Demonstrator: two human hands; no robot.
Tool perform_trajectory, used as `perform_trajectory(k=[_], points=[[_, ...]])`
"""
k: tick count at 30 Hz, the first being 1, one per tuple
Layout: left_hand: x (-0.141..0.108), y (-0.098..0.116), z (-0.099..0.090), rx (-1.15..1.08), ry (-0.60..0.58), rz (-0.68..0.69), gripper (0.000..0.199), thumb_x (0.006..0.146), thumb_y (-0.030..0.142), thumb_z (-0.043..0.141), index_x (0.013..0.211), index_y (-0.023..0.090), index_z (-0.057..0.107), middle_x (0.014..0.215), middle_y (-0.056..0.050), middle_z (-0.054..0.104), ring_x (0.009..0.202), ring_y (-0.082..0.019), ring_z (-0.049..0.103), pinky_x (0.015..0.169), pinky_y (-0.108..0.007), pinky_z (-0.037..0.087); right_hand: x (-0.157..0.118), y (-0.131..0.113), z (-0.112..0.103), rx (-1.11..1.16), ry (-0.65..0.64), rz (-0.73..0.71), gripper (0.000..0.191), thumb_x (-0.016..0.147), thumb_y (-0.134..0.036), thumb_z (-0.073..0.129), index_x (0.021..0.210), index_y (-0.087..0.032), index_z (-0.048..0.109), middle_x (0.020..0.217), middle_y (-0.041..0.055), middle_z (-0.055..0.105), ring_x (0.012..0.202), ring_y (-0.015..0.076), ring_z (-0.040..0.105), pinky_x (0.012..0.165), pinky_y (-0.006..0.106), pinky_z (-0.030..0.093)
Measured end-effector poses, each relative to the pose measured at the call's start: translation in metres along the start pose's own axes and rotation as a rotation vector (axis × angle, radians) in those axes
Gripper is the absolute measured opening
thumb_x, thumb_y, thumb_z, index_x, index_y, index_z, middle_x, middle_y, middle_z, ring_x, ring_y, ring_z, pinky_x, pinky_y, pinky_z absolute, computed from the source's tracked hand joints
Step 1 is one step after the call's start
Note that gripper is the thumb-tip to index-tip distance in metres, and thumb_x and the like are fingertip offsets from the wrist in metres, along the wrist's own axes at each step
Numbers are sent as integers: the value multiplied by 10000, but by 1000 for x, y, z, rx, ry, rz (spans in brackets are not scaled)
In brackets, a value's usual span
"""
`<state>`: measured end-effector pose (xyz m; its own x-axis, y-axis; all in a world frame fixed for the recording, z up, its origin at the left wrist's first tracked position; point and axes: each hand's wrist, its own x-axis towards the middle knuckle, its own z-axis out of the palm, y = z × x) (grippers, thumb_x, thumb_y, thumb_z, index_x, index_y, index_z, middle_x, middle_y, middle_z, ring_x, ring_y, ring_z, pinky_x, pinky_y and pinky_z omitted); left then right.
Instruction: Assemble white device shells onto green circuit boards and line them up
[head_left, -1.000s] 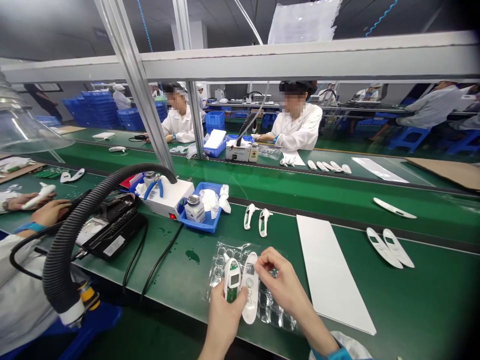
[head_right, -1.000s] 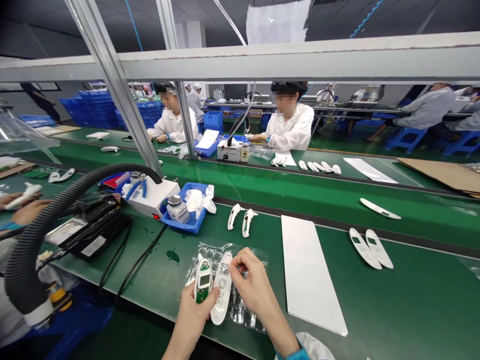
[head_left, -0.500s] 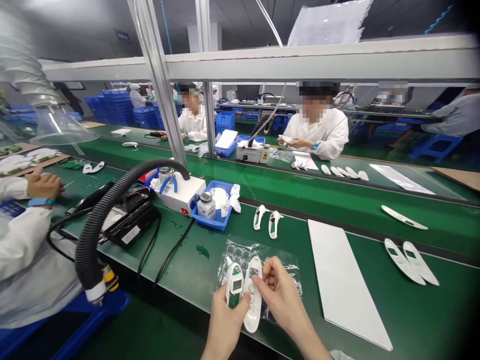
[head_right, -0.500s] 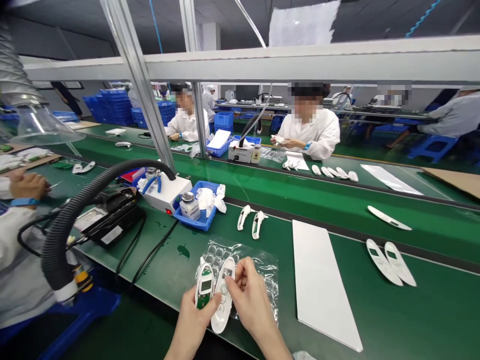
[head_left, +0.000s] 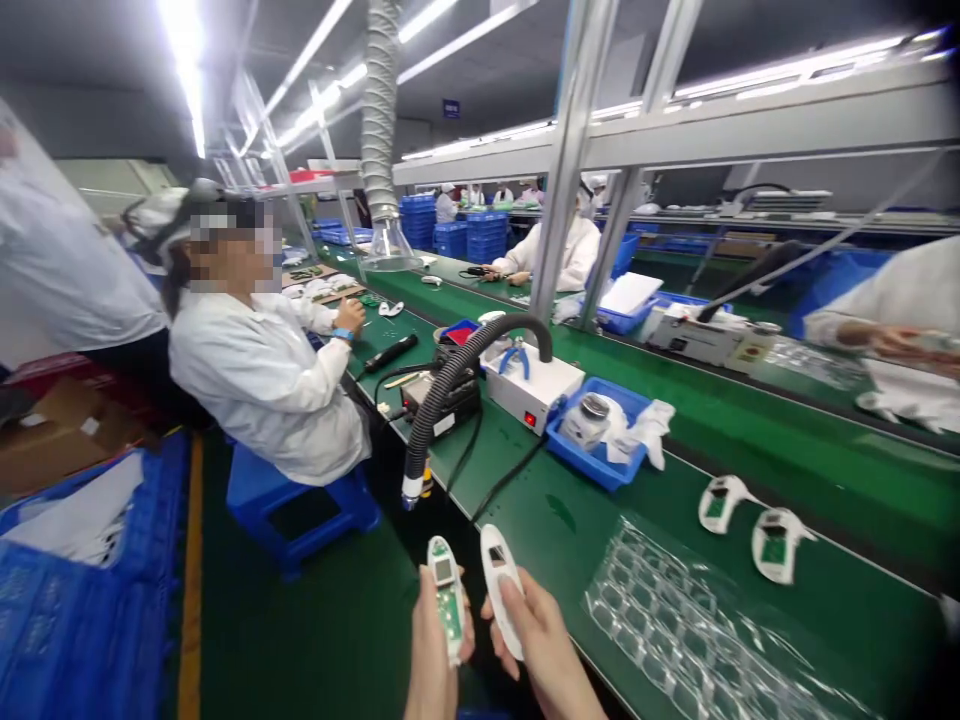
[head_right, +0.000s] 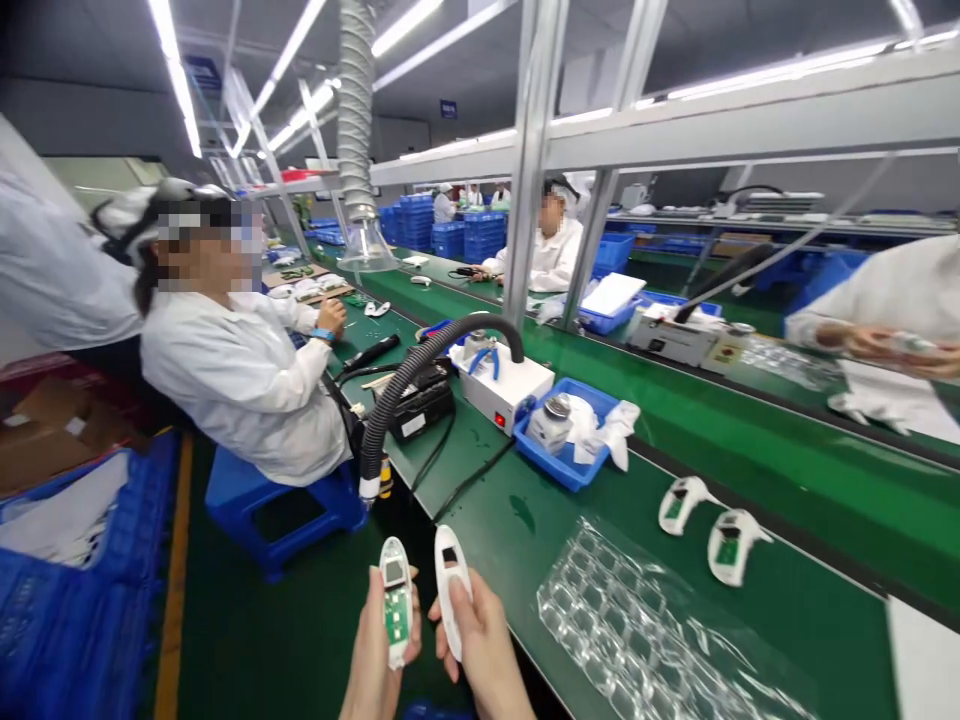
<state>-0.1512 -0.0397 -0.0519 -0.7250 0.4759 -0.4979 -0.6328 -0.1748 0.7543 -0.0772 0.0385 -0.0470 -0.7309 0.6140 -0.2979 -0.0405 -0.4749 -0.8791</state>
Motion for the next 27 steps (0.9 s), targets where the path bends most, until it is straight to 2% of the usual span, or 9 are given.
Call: perform_trajectory(k=[2,5,8,15,23,25,27], points=[[24,22,-23,-60,90,23,516,817,628,532,904,124,598,546,33,535,421,-70,461,395,-163,344,32,14,35,62,-65,88,629,661,-746,657,820,-143,574,558,-13,572,335,44,395,273,126,193],[55,48,-50,-83,186,62,446,861,554,505,834,118,597,512,4,567,433,-96,512,432,-181,396,73,34,82,75,-140,220,726,618,-823,603,795,-119,591,486,2,553,316,57,410,254,127,161],[73,58,-62,-92,227,85,452,857,564,489,770,133,594,452,9,550,381,-96,474,397,-183,358,94,47,104,48,-160,244,733,634,-840,563,772,-121,595,457,6,551,296,59,410,247,126,144],[77,39,-48,-79,115,74,494,768,631,574,620,159,571,393,29,493,353,-88,405,373,-192,300,94,51,81,8,-84,206,735,611,-875,516,686,-146,575,406,16,557,250,49,352,238,134,97],[75,61,-58,-100,181,107,524,771,648,544,598,155,574,409,6,527,355,-94,437,372,-195,324,96,47,107,4,-150,197,668,690,-808,537,691,-141,583,417,7,562,269,64,408,239,129,115],[66,58,-57,-101,166,87,526,770,649,548,605,150,579,421,3,528,361,-93,439,376,-197,330,88,46,102,8,-151,205,679,683,-810,544,702,-133,595,414,14,564,269,69,413,237,131,108],[54,48,-53,-97,139,50,521,765,646,566,638,141,594,455,1,538,376,-91,447,384,-197,341,74,46,87,7,-127,216,690,654,-814,569,700,-127,602,409,15,560,261,64,392,235,135,104]])
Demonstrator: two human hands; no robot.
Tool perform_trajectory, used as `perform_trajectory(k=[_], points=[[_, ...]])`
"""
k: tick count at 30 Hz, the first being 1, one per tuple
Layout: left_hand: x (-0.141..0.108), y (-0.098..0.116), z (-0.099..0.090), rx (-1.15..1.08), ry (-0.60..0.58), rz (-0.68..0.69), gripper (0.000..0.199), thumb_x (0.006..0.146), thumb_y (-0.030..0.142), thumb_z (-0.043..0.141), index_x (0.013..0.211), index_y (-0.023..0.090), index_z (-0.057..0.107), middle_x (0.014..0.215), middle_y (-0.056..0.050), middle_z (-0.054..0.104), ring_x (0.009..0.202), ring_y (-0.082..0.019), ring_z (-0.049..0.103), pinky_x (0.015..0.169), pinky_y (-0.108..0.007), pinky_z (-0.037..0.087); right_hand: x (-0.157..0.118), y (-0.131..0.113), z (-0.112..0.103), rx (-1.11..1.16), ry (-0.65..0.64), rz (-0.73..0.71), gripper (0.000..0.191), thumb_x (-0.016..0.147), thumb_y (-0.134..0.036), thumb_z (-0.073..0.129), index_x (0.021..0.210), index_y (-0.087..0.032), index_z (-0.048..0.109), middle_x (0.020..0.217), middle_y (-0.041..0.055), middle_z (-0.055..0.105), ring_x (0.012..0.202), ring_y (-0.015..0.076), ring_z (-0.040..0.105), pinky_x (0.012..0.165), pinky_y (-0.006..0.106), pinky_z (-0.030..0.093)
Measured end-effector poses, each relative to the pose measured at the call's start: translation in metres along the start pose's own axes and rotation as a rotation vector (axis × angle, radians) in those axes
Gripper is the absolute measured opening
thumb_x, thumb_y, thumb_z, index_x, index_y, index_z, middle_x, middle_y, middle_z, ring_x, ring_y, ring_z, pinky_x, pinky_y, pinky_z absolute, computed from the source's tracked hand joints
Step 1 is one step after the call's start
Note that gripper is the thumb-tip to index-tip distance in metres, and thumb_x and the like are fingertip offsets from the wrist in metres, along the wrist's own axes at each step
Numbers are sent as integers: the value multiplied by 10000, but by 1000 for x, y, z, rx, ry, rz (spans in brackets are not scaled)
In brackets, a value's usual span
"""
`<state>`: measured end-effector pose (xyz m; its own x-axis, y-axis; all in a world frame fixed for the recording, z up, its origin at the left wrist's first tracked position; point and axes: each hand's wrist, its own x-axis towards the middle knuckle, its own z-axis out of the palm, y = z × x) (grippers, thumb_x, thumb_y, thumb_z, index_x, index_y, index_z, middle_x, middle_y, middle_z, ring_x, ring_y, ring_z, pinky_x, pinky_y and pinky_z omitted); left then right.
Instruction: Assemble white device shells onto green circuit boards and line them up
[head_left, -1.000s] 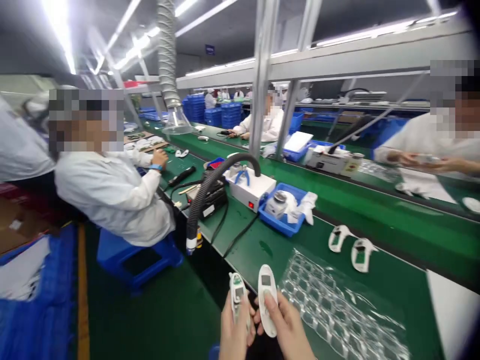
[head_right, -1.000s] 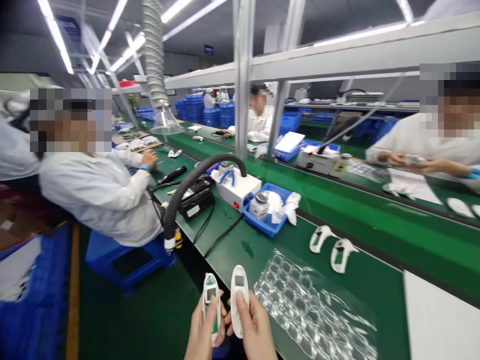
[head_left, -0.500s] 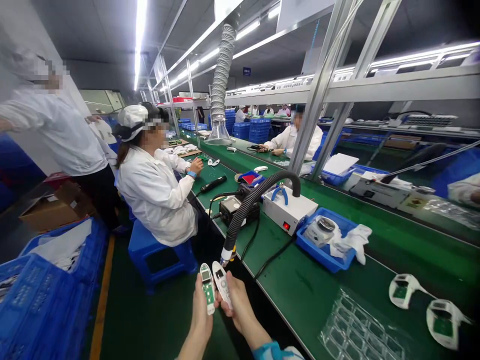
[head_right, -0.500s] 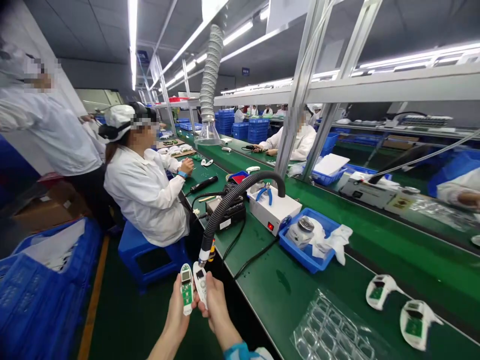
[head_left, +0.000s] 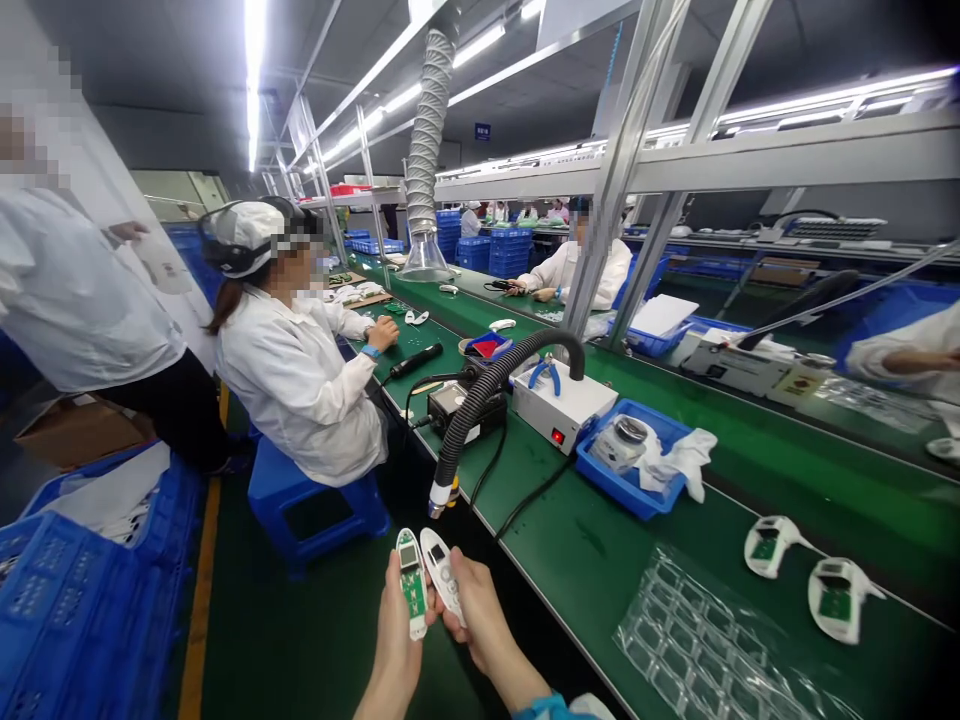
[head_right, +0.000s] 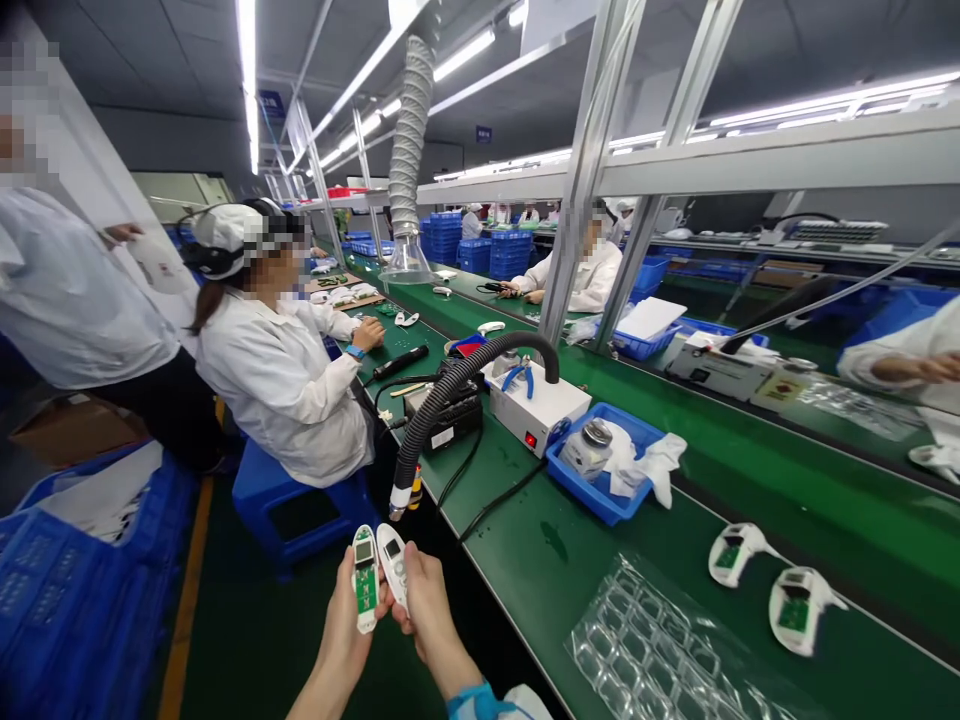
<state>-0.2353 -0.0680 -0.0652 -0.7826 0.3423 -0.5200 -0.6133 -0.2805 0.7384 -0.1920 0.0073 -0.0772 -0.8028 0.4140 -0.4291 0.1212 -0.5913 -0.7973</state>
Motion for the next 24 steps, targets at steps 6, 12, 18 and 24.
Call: perform_trajectory(k=[6,12,18,24], points=[[-49,-29,10,30,-12,-135,516,745,637,621,841,131,638,592,16,549,451,-81,471,396,-182,345,-78,0,-45,271,26,-44,665,674,-771,622,625,-108,627,495,35,589,296,56,413,280,160,244],[-84,-24,28,84,-172,-189,511,800,624,566,962,145,637,728,-19,610,540,-92,489,465,-206,392,-146,-23,-65,491,38,-36,504,711,-540,763,902,-75,726,779,128,705,642,193,644,575,272,513],[-102,-19,42,122,-243,-219,491,825,611,541,965,149,633,727,-4,575,511,-68,426,450,-195,360,-171,-27,-71,540,66,-35,477,738,-488,761,995,-86,732,792,121,705,666,182,628,607,262,492],[-107,-20,43,140,-237,-229,539,813,622,550,1051,145,629,722,-3,561,506,-67,416,444,-195,355,-177,-23,-72,515,74,-16,498,707,-534,767,933,-91,741,768,121,697,646,184,629,582,258,484]])
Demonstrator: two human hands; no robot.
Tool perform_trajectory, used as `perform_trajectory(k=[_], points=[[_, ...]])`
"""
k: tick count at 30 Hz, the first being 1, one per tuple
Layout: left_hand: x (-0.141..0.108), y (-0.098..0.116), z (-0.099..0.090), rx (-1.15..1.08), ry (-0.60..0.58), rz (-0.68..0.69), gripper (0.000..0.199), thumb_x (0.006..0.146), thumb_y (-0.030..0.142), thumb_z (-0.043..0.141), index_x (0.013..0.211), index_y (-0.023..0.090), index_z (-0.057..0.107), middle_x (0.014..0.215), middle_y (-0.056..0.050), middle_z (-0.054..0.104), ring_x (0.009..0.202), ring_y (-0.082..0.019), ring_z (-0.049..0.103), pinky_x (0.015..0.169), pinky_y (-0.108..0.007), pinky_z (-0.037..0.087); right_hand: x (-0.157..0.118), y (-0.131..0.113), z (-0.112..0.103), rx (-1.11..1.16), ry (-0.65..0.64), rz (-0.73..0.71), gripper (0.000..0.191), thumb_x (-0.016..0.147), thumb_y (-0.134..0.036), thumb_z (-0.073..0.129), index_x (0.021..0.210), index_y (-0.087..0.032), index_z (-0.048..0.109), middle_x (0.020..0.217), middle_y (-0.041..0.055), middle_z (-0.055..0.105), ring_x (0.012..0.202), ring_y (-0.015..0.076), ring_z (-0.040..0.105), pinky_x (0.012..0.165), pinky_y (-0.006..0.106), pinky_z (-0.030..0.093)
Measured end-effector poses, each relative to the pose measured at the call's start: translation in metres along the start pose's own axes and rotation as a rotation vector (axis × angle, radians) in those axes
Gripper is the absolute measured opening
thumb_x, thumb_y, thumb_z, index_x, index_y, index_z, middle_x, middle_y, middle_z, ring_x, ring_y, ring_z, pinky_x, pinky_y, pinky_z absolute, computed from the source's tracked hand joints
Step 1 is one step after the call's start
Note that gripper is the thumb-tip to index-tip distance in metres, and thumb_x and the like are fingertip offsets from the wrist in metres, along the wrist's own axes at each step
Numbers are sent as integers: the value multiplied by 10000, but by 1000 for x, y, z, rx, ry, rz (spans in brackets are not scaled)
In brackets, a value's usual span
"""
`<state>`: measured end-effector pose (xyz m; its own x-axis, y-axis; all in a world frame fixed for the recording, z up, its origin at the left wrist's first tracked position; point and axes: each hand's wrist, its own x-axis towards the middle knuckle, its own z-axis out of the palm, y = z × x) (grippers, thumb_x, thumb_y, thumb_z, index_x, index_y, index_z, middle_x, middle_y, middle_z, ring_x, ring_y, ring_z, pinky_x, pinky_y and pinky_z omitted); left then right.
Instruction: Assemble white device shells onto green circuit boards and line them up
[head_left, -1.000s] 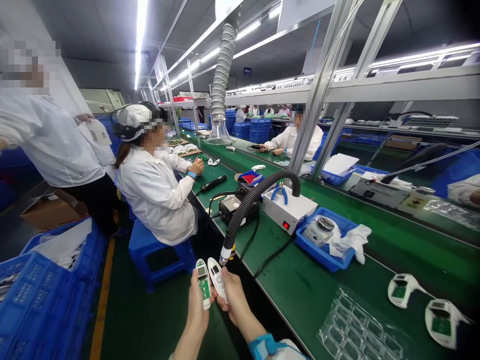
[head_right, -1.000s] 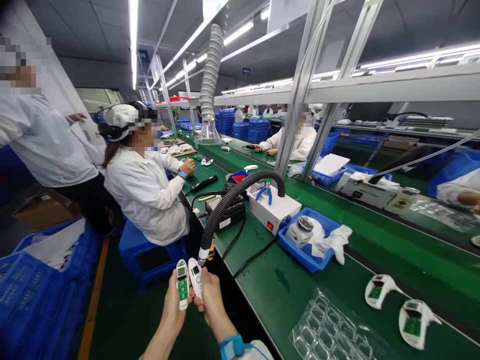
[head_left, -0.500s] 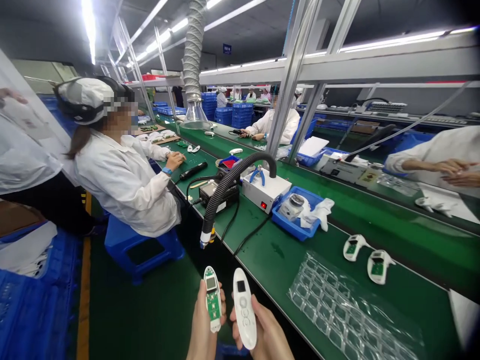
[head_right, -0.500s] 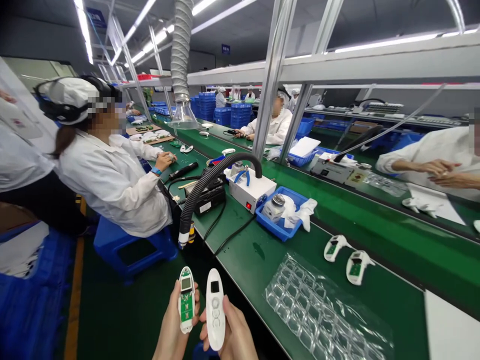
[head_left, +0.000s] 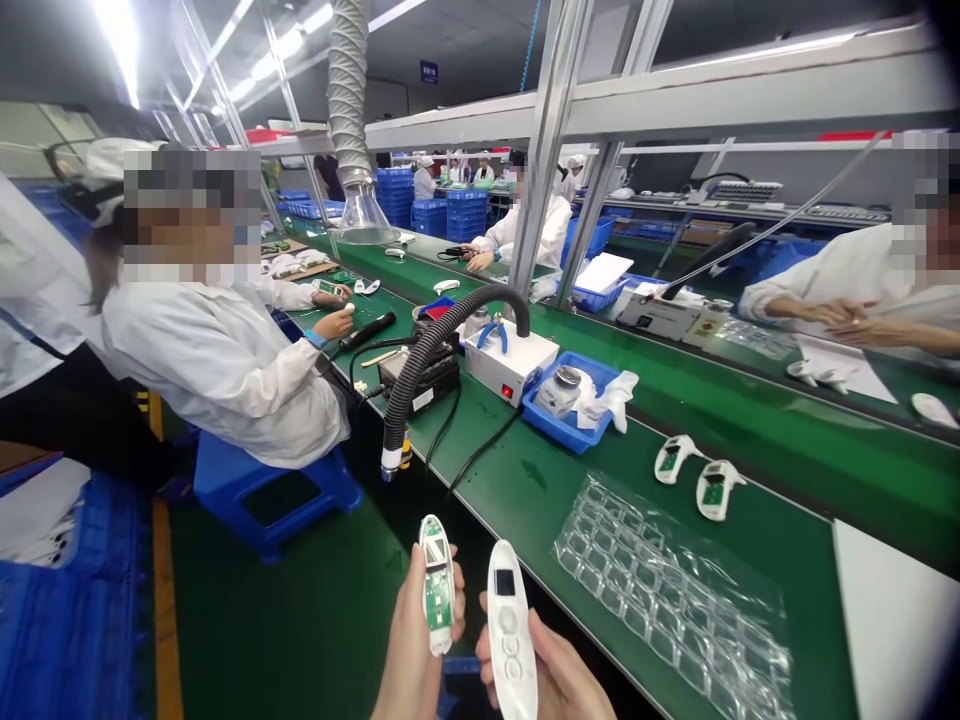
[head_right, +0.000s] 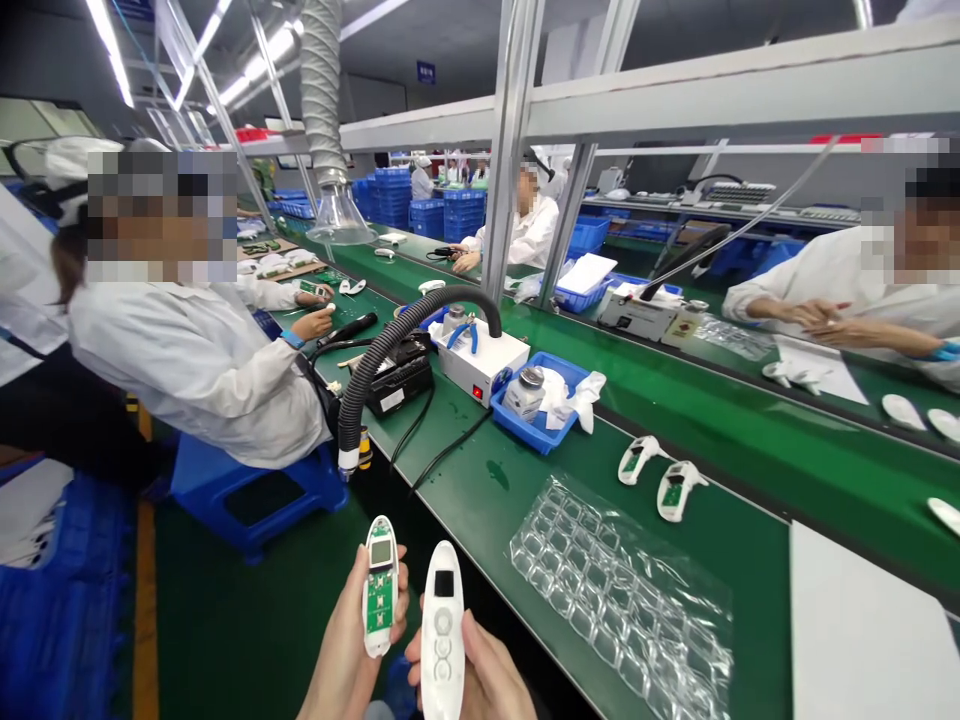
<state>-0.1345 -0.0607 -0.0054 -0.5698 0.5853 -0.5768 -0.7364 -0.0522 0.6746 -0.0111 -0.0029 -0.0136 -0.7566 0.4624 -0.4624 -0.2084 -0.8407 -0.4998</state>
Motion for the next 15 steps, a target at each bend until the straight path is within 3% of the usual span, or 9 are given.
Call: perform_trajectory(k=[5,9,12,15], points=[[-3,0,2,24,-49,33,522,816,606,557,1074,160,641,728,-1,570,497,-66,399,449,-196,349,0,1,-5,0,-34,8,488,719,-542,752,923,-99,754,792,127,700,666,187,629,593,252,475],[-4,0,6,100,-89,22,447,786,567,628,956,157,681,650,0,577,568,-108,502,539,-207,421,2,-2,-11,-170,-45,-113,506,757,-591,694,913,-114,764,867,138,716,789,228,649,742,291,492],[-2,-2,7,138,-117,81,408,738,514,713,965,177,680,806,-44,667,741,-165,606,647,-228,473,5,-7,-11,-315,-32,-193,515,740,-555,734,1075,-163,731,1040,130,711,960,279,649,880,352,485],[0,-6,11,259,-216,157,392,770,465,703,1027,173,657,948,-91,701,891,-222,639,752,-268,500,7,-10,-8,-412,-24,-287,574,706,-515,779,1176,-199,686,1130,123,692,1092,315,605,981,419,449]])
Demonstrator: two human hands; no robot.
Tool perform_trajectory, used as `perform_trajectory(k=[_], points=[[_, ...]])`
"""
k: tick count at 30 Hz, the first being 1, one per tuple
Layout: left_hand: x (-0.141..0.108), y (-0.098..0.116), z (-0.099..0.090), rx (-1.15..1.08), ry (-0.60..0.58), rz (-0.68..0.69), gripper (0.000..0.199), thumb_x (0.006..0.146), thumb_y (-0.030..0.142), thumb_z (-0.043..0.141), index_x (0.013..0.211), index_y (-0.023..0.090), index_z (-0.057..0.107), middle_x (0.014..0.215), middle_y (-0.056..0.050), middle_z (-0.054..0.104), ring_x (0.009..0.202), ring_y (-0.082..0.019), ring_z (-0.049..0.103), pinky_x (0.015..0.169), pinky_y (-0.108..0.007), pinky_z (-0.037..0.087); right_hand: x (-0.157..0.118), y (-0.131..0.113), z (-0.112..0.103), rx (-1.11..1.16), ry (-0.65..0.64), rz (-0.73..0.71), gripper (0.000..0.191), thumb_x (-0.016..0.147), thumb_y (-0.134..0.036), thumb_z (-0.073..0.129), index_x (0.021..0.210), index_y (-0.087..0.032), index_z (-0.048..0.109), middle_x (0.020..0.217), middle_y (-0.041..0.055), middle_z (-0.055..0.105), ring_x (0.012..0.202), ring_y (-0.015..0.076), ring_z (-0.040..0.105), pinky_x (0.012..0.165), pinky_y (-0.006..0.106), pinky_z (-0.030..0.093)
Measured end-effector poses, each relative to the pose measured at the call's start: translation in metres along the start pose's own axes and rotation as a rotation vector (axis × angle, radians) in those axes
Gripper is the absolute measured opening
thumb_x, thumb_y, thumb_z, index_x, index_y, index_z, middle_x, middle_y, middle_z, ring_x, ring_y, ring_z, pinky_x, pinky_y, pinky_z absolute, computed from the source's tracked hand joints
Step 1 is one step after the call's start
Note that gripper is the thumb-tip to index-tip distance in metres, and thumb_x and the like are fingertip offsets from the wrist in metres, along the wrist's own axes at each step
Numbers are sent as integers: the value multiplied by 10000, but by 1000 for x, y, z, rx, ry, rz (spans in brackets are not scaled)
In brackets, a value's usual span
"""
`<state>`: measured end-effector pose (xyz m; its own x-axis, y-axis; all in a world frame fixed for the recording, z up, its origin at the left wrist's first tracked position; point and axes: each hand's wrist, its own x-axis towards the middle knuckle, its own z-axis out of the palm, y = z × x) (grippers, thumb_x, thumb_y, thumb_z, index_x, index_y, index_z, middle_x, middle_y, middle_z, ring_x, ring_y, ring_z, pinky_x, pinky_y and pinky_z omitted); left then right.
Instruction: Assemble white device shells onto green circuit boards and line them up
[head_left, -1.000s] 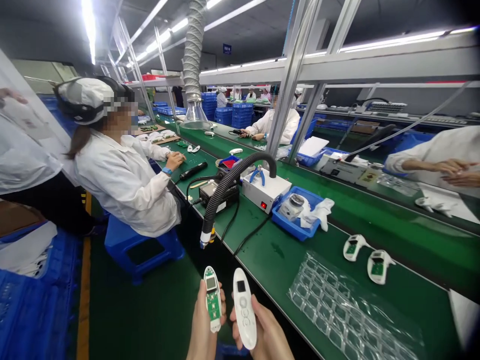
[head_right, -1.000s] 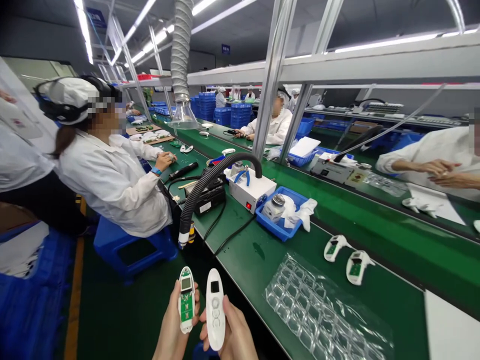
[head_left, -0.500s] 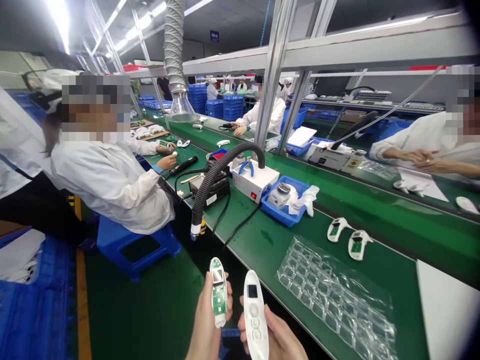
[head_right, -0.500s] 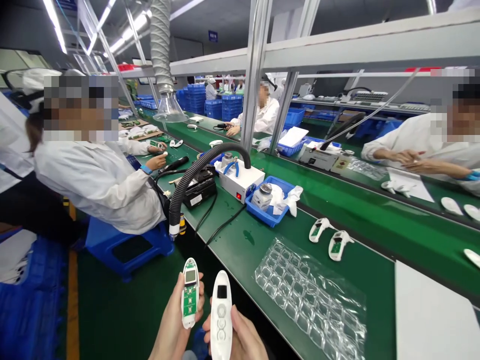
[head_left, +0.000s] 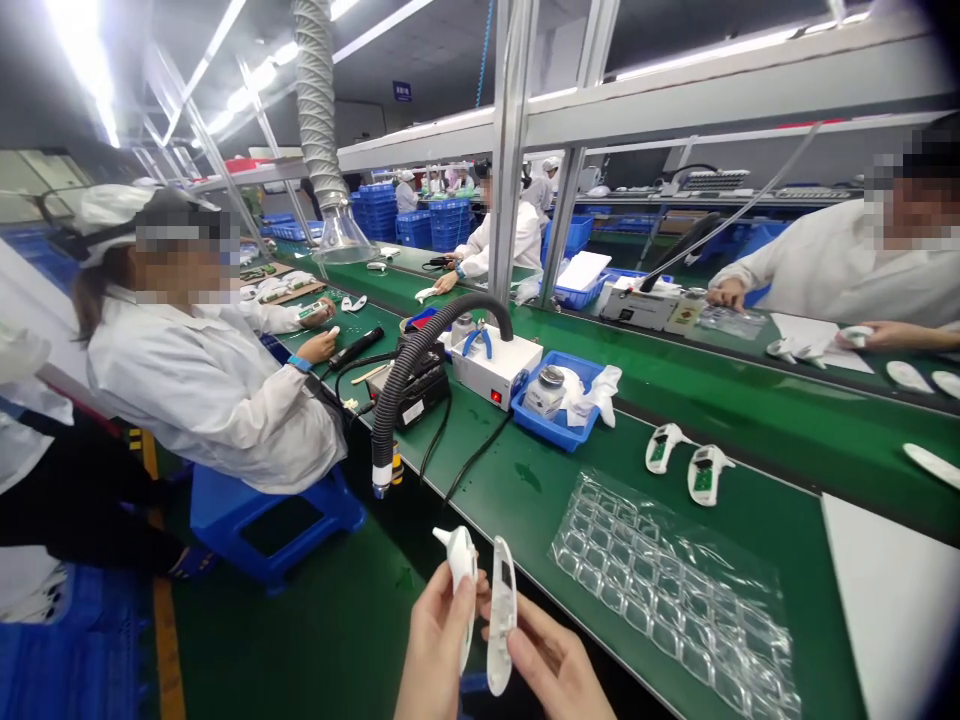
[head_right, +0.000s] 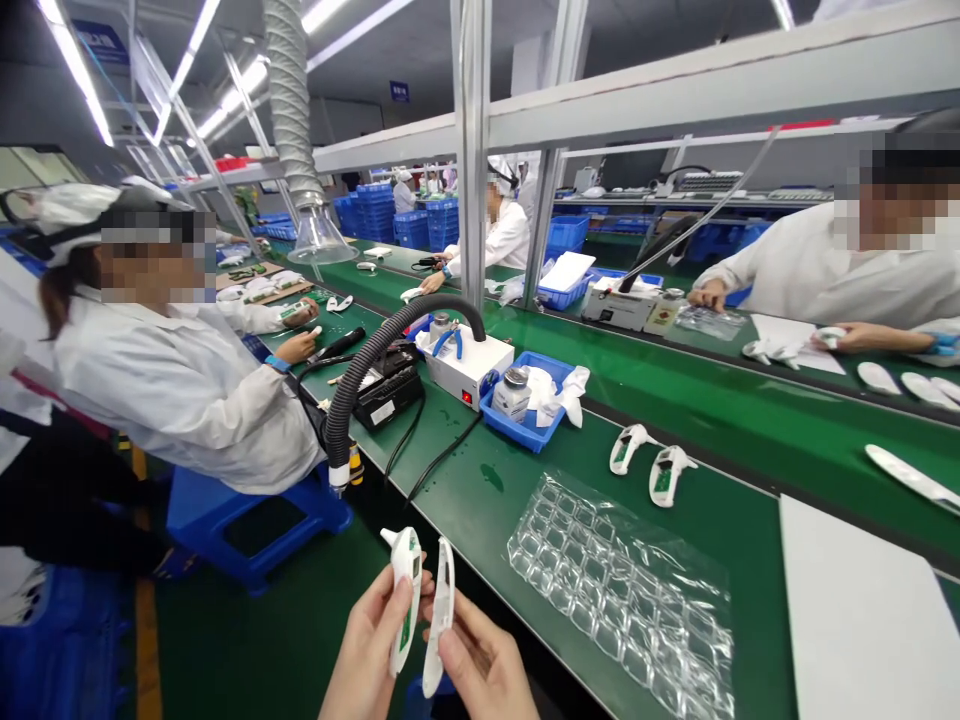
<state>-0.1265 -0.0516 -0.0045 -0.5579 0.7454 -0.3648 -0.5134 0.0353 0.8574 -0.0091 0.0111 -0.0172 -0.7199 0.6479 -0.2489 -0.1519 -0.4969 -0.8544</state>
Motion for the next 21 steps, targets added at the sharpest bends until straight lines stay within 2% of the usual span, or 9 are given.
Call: perform_trajectory(k=[2,4,6,9,15,18,21], points=[[1,-1,6,57,-27,55,407,768,434,714,1070,171,643,1004,-107,707,949,-248,647,822,-292,503,2,0,3,-24,36,-40,593,681,-521,793,1168,-199,692,1124,123,694,1098,327,601,978,429,459],[1,-2,14,66,16,105,445,716,411,767,1068,163,653,1031,-117,714,990,-267,652,856,-289,501,3,1,7,-18,79,-62,603,662,-535,798,1146,-187,703,1086,128,705,1071,334,614,942,423,489],[1,-2,21,58,75,125,471,652,407,814,1026,154,678,1031,-132,724,1015,-285,655,846,-276,508,4,1,9,-7,110,-87,609,655,-548,795,1130,-176,711,1042,132,713,1039,340,627,900,419,516],[3,-4,29,66,92,125,485,614,412,834,1002,157,690,1027,-141,731,1008,-291,664,826,-274,519,6,0,9,3,129,-109,606,647,-561,792,1108,-175,721,1019,132,713,1014,344,635,872,419,533],[7,-10,35,110,10,107,476,652,419,807,1019,148,673,1048,-141,721,1022,-301,651,871,-300,500,5,-1,0,4,158,-136,567,641,-553,799,1069,-186,741,981,131,717,949,339,655,847,428,541],[7,-13,37,129,-55,58,483,663,457,793,1004,135,680,1006,-141,724,950,-282,659,844,-304,504,3,4,-7,-27,181,-149,551,650,-543,796,1063,-183,744,980,125,715,911,320,660,842,410,542],[7,-13,43,134,-132,17,480,658,485,788,966,128,699,935,-127,725,883,-258,655,832,-306,503,1,5,-16,-76,193,-195,525,668,-541,783,1064,-199,747,1003,119,704,870,300,657,768,365,552]])
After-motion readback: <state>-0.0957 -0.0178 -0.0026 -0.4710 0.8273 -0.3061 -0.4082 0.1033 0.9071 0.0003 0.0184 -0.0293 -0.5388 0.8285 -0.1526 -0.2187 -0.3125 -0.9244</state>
